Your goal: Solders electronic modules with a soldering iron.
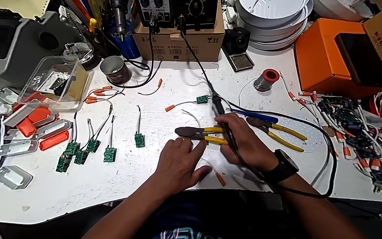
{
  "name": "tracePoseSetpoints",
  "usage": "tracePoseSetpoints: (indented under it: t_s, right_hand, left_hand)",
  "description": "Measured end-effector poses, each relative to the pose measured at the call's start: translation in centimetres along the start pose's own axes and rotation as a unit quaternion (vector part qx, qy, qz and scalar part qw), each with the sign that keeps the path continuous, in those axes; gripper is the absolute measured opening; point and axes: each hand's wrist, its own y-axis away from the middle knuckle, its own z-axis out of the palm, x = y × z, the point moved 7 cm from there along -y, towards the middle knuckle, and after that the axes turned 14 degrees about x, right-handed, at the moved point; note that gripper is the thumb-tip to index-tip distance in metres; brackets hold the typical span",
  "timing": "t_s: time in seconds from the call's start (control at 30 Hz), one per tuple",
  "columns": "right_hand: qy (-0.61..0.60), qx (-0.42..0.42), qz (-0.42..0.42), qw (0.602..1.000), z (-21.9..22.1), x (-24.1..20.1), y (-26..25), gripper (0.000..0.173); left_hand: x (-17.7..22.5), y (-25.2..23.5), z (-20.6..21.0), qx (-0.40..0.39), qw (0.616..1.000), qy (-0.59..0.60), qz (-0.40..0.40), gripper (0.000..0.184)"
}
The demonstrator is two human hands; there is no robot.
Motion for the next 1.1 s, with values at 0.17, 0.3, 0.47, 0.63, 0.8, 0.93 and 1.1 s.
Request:
tracePoseSetpoints:
  t_s: [0.17, 0.3, 0.47, 0.63, 0.8, 0.93, 1.1]
  right_hand:
    - [0.029, 0.015, 0.0, 0.999, -2.5, 1.0, 0.8, 0.065]
    - [0.041, -0.014, -0.009, 0.999, -2.7, 1.6, 1.4, 0.063]
    - [0.015, -0.022, -0.018, 0.999, -2.2, 2.1, 1.9, 0.061]
    - [0.008, -0.002, -0.031, 0.999, -2.4, 2.0, 2.2, 0.064]
    - [0.023, 0.097, -0.076, 0.992, -3.9, 0.6, 3.0, 0.047]
    - [-0.032, 0.201, -0.094, 0.974, -5.8, -1.5, 4.7, 0.022]
    - [-0.118, 0.287, -0.052, 0.949, -6.7, -3.4, 7.3, 0.019]
  left_hand:
    - [-0.4, 0.1, 0.0, 0.008, 1.0, 0.01, -0.004, 0.071]
    - [-0.5, 0.0, 0.0, 0.021, 1.0, 0.017, -0.002, 0.066]
    - [-0.5, 0.3, -0.2, 0.041, 0.999, 0.024, 0.0, 0.061]
    - [-0.7, 0.6, -0.6, 0.058, 0.997, 0.057, 0.003, 0.055]
    - [-1.1, 1.2, -1.1, 0.011, 0.995, 0.101, -0.002, 0.029]
    - [-0.5, 0.6, -1.8, -0.03, 0.996, 0.078, 0.03, 0.021]
    - [0.3, -0.1, -2.0, -0.037, 0.994, 0.072, 0.08, 0.022]
